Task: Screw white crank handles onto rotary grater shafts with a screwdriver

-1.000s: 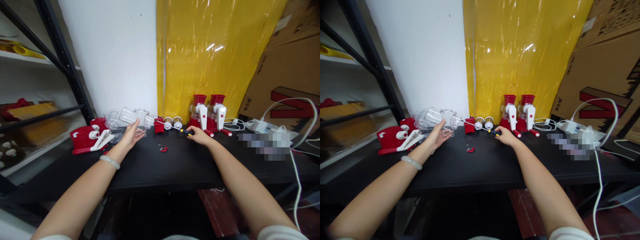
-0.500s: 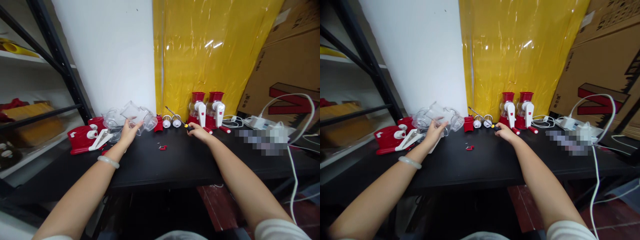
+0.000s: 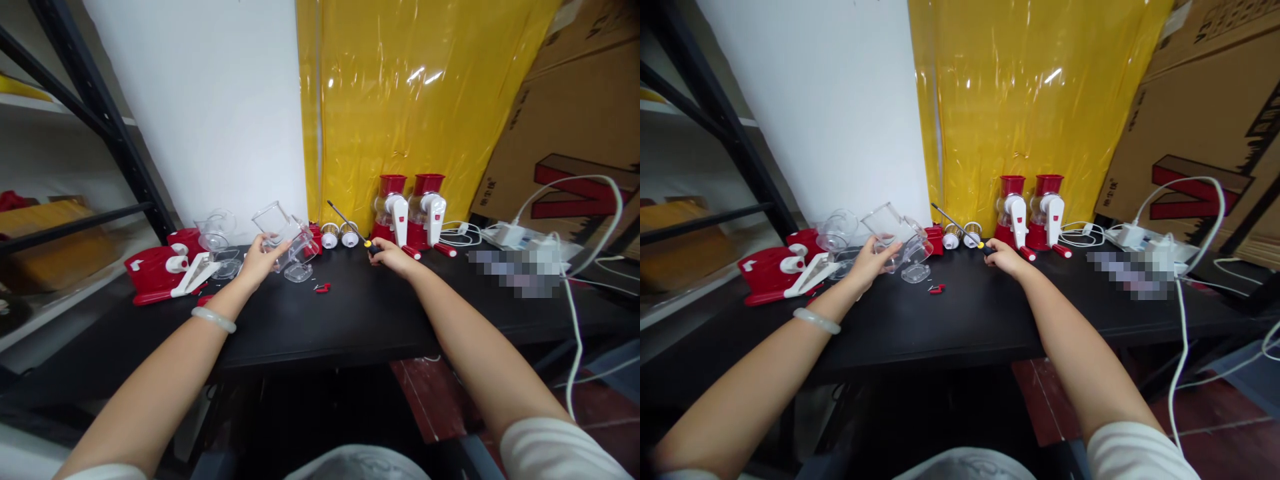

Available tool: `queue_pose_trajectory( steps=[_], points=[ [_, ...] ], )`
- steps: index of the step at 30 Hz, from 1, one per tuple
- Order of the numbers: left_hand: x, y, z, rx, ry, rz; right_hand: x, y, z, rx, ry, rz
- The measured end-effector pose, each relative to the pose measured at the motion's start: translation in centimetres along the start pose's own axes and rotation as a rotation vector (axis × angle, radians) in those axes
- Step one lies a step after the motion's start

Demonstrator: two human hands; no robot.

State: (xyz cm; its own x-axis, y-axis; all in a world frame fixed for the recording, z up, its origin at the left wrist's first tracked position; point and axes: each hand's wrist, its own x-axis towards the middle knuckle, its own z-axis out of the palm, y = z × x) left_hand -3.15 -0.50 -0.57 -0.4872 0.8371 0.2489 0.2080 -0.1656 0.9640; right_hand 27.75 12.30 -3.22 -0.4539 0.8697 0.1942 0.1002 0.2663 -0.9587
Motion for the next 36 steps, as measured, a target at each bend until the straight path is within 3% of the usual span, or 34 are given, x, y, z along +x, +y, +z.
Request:
queue_pose_trajectory(
  steps=[11, 23, 26, 31, 36],
  points=[
    [-0.4, -0.4, 0.3, 0.09, -0.005, 0.048, -0.1, 0.0, 0.4, 0.097, -0.004, 0.009],
    [-0.5, -0.2, 1.0, -0.088, 0.016, 0.115, -0.5, -0.2, 0.7, 0.004, -0.016, -0.005],
    [-0.7, -0.1, 1.1, -0.16, -0.036, 0.027, -0.5, -0.1, 0.7, -0.056, -0.013, -0.056],
    [-1.2, 0.4, 0.9, -0.422, -0.239, -0.321, -0.8, -0.5, 0.7, -0.146, 0.034, -0.139],
    [-1.6, 0.9, 0.7, -0.523, -0.441, -0.466, -1.1, -1.2, 1.5, 0.0, 0.063, -0.197]
  ],
)
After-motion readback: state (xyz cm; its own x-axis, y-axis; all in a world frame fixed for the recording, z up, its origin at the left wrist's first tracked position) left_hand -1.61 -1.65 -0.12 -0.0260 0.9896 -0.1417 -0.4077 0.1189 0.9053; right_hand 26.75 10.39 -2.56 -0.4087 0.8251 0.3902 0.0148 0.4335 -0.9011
